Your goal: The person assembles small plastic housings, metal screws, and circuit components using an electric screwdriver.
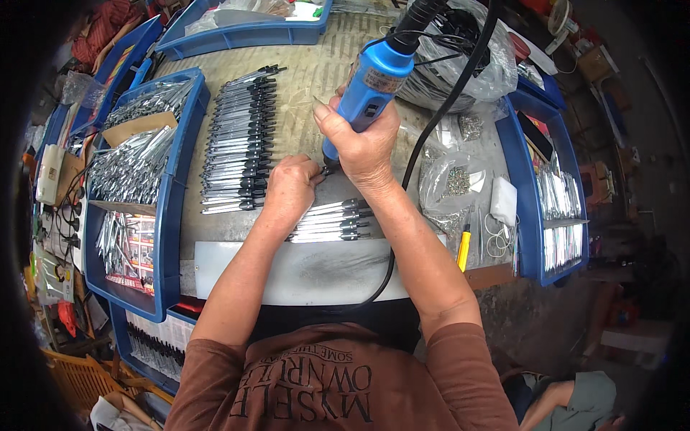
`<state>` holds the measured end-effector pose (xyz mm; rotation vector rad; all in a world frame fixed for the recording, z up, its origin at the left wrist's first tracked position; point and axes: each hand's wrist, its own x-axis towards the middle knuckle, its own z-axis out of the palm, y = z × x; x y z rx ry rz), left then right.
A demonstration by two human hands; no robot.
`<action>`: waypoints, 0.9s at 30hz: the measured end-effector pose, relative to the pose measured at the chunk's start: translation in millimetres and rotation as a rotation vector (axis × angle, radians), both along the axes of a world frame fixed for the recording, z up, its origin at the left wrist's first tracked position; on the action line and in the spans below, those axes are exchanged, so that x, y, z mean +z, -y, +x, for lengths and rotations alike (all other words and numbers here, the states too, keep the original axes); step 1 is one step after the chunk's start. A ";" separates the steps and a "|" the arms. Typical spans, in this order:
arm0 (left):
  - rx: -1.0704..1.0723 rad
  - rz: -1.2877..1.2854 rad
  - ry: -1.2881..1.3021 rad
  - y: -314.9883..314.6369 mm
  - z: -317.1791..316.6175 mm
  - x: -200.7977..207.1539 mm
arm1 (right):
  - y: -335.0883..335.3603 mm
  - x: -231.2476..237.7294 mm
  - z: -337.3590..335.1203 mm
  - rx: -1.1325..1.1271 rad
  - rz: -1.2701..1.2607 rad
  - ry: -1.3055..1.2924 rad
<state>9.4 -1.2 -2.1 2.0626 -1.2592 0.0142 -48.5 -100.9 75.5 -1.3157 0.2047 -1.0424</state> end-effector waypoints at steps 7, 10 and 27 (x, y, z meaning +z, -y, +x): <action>-0.002 0.000 0.009 -0.3 -0.3 0.5 | 1.1 -0.8 0.3 0.021 0.018 -0.001; 0.007 0.007 0.010 0.1 -0.5 0.5 | 1.5 -1.2 0.3 0.009 0.010 -0.010; -0.017 0.037 -0.036 0.7 -0.8 -0.3 | 0.2 -8.5 10.8 -0.051 -0.121 -0.140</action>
